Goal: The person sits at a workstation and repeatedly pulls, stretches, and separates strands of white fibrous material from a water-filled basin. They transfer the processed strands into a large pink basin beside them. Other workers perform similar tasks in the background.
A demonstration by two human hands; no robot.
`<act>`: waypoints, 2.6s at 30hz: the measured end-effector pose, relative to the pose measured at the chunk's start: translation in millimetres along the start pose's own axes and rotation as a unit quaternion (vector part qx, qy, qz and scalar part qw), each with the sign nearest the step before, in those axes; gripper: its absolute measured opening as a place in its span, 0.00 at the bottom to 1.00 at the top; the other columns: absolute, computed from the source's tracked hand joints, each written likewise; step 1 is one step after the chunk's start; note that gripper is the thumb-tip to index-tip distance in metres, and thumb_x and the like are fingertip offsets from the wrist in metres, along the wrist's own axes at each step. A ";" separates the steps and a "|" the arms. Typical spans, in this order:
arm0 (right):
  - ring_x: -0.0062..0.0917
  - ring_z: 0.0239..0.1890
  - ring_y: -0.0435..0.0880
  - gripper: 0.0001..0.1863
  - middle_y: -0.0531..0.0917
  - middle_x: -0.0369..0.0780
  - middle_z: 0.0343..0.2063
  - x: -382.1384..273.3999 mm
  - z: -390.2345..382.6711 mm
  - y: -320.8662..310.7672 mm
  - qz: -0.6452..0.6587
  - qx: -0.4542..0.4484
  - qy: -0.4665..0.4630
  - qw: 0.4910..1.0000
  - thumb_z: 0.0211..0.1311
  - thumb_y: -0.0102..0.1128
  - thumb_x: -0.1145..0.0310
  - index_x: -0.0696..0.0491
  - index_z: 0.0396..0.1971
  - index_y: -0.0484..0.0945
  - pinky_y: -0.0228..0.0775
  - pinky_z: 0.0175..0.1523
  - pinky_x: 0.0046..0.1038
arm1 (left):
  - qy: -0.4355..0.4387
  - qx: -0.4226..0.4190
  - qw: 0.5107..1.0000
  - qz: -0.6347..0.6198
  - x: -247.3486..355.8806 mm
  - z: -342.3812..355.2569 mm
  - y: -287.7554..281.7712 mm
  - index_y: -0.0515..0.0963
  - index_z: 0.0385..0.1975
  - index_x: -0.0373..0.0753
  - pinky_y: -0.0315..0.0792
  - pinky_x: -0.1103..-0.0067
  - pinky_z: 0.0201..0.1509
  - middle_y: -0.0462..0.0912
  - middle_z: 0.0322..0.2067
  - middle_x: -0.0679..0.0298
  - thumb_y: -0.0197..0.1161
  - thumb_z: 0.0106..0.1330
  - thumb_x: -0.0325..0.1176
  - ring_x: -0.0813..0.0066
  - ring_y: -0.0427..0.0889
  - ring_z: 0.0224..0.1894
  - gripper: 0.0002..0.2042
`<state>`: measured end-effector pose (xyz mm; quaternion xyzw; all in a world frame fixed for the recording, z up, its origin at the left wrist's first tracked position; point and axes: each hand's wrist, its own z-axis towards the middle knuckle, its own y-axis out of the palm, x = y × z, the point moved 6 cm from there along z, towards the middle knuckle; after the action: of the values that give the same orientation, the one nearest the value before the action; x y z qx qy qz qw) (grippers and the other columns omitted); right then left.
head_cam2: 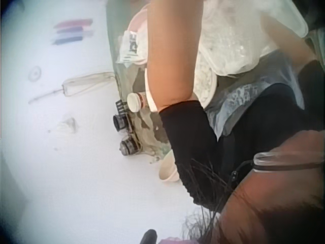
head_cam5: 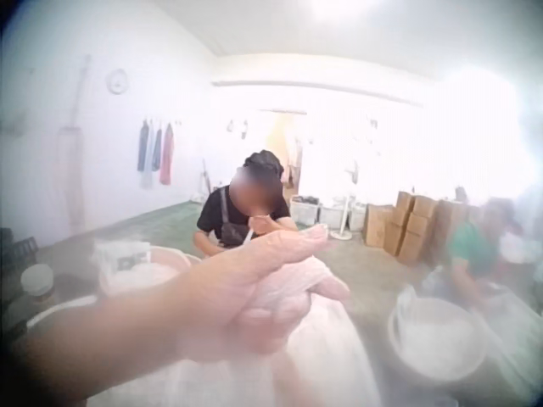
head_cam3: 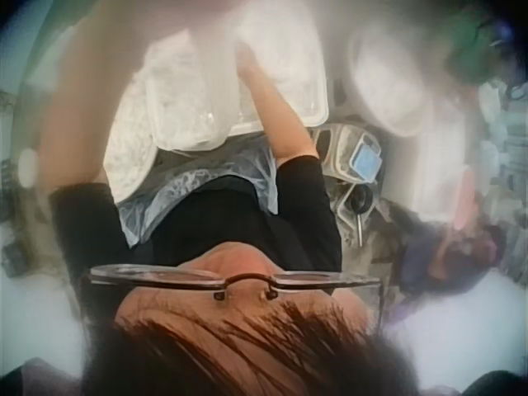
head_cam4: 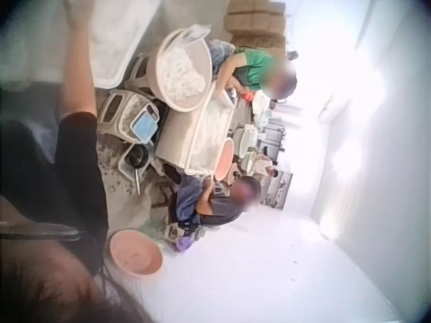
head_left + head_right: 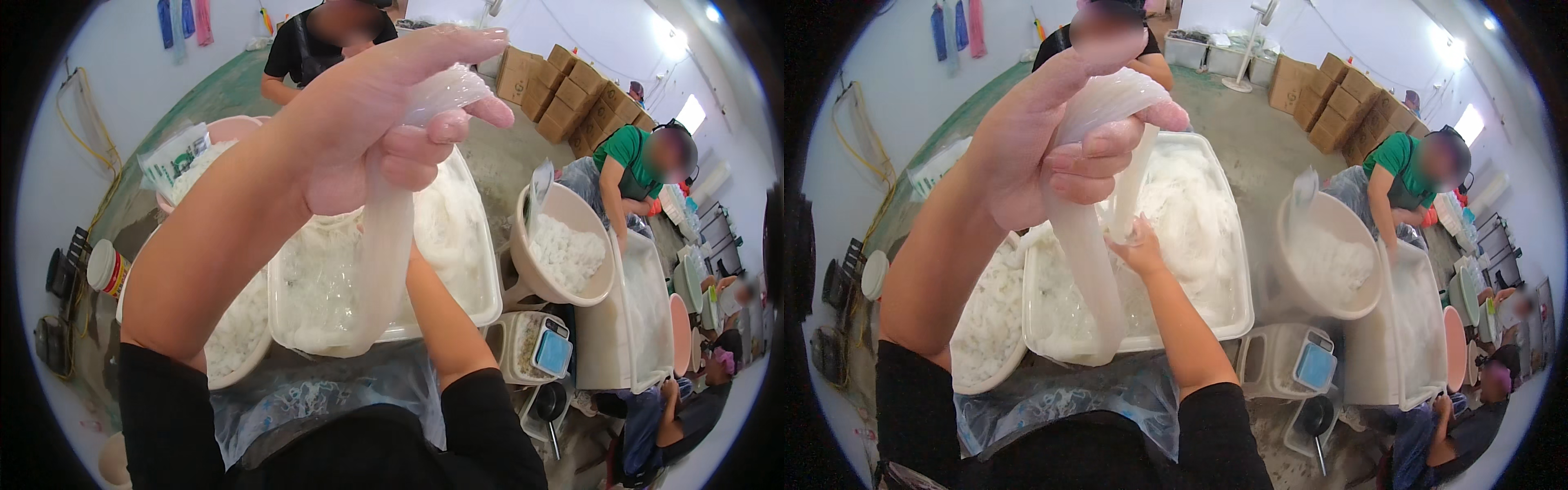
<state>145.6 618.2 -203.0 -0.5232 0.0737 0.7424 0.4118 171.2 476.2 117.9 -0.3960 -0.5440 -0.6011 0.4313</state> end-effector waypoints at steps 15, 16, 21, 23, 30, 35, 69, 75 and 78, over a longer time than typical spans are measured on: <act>0.35 0.22 0.82 0.21 0.81 0.47 0.20 -188.6 51.8 -122.9 -0.289 -0.091 0.251 0.919 0.47 0.59 0.56 0.63 0.23 0.81 0.73 0.26 0.33 | -0.148 0.104 0.894 0.410 -207.9 -3.7 -186.1 0.78 0.38 0.35 0.72 0.76 0.29 0.80 0.28 0.59 0.70 0.51 0.47 0.71 0.78 0.27 0.22; 0.28 0.16 0.78 0.18 0.79 0.42 0.16 -178.8 48.7 -109.6 -0.320 -0.095 0.217 0.917 0.48 0.62 0.57 0.60 0.21 0.79 0.71 0.21 0.29 | -0.119 0.139 0.831 0.526 -233.3 -12.0 -197.5 0.79 0.39 0.36 0.71 0.72 0.40 0.79 0.36 0.53 0.70 0.50 0.47 0.64 0.77 0.37 0.23; 0.27 0.27 0.81 0.15 0.79 0.43 0.19 -152.2 -54.7 -25.4 -0.235 -0.323 0.253 0.881 0.48 0.60 0.60 0.59 0.23 0.79 0.74 0.35 0.31 | 0.239 0.276 0.762 0.534 -223.1 -44.9 -110.8 0.77 0.46 0.38 0.53 0.63 0.67 0.72 0.54 0.53 0.67 0.52 0.44 0.50 0.62 0.62 0.23; 0.24 0.30 0.80 0.12 0.79 0.39 0.22 -147.5 -96.9 -6.8 0.051 -0.334 0.359 0.870 0.47 0.63 0.65 0.58 0.27 0.78 0.74 0.38 0.30 | 0.244 0.211 0.693 0.645 -209.5 -53.3 -104.2 0.76 0.48 0.39 0.48 0.63 0.70 0.73 0.54 0.58 0.65 0.54 0.41 0.50 0.58 0.65 0.22; 0.19 0.29 0.79 0.17 0.79 0.37 0.28 -72.5 -128.1 26.0 0.240 -0.308 0.244 0.888 0.46 0.68 0.64 0.57 0.35 0.78 0.73 0.36 0.22 | 0.180 0.099 0.957 0.206 -55.4 -55.8 -94.6 0.71 0.22 0.43 0.44 0.62 0.71 0.74 0.54 0.53 0.52 0.67 0.44 0.60 0.56 0.68 0.15; 0.17 0.18 0.75 0.16 0.77 0.33 0.17 -73.9 -87.7 -15.0 -0.031 -0.226 0.328 0.917 0.44 0.70 0.59 0.57 0.28 0.81 0.67 0.21 0.23 | 0.198 0.148 0.954 -0.167 -35.7 -57.3 -124.8 0.71 0.22 0.42 0.51 0.72 0.69 0.75 0.52 0.54 0.46 0.71 0.47 0.66 0.64 0.64 0.19; 0.29 0.23 0.80 0.13 0.81 0.42 0.19 -285.5 25.0 -79.8 -0.224 -0.168 -0.073 0.957 0.43 0.63 0.59 0.55 0.22 0.81 0.70 0.31 0.33 | 0.030 0.229 0.865 0.445 -219.1 -86.4 -222.9 0.74 0.48 0.34 0.62 0.75 0.62 0.77 0.48 0.58 0.49 0.66 0.38 0.70 0.70 0.57 0.17; 0.38 0.27 0.80 0.10 0.80 0.41 0.20 -237.5 -43.3 14.1 -0.442 -0.391 -0.106 0.800 0.44 0.61 0.55 0.46 0.18 0.79 0.71 0.34 0.38 | -0.172 0.097 0.980 0.005 -256.0 -50.7 -160.4 0.71 0.53 0.33 0.55 0.76 0.65 0.73 0.53 0.56 0.37 0.69 0.60 0.68 0.68 0.58 0.33; 0.38 0.26 0.82 0.06 0.80 0.43 0.19 -227.6 -91.8 62.1 -0.411 -0.502 -0.197 0.735 0.40 0.60 0.65 0.51 0.19 0.81 0.73 0.35 0.39 | -0.428 0.049 0.902 0.006 -248.9 -59.5 -99.1 0.66 0.57 0.32 0.59 0.70 0.62 0.75 0.51 0.51 0.33 0.67 0.63 0.64 0.71 0.55 0.37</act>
<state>194.4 406.6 -72.8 -0.4755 -0.6143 0.5167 0.3599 155.0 442.3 -154.0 -0.5970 -0.7023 -0.3436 0.1797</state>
